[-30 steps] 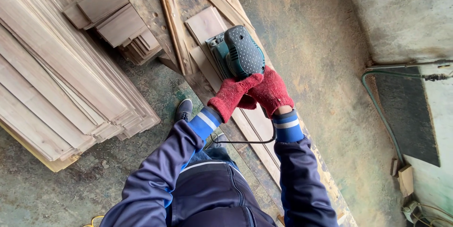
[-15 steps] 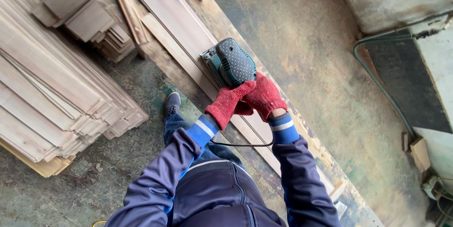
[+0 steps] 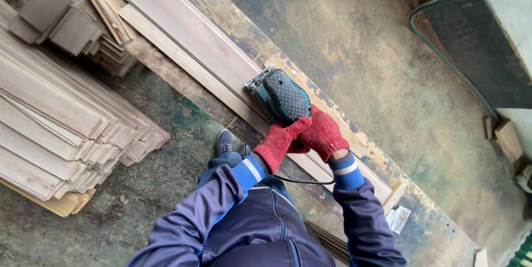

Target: Sanding a long piece of wood using a handheld sanding block and an orbital electric sander.

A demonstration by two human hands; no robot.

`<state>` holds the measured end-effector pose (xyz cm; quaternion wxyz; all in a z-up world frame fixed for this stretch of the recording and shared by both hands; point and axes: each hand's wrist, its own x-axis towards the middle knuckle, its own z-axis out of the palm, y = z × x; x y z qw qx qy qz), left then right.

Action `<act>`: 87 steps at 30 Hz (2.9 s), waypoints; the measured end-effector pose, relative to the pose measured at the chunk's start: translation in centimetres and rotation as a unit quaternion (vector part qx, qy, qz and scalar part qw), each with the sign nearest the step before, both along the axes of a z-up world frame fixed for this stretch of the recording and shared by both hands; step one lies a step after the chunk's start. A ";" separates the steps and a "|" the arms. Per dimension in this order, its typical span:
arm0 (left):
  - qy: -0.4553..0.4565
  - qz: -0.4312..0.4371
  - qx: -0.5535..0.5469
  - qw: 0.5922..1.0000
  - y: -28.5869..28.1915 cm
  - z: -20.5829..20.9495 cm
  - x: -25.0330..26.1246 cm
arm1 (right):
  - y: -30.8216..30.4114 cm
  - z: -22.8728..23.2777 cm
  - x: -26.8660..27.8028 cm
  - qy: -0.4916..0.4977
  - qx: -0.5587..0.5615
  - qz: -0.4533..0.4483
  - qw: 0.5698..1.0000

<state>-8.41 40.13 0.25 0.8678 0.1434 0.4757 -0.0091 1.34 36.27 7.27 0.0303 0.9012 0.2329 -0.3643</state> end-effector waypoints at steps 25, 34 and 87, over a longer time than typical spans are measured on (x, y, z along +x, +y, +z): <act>0.016 -0.062 -0.002 0.998 -25.6 1.0 3.9 | -23.9 3.0 2.2 -0.007 -0.022 -0.037 0.999; -0.022 -0.066 -0.033 0.997 -35.7 -0.5 4.6 | -32.4 5.3 2.6 -0.010 -0.047 -0.076 0.996; -0.005 -0.163 -0.007 0.987 -30.4 -8.6 2.1 | -74.2 -4.4 1.0 -0.143 0.279 -0.704 0.637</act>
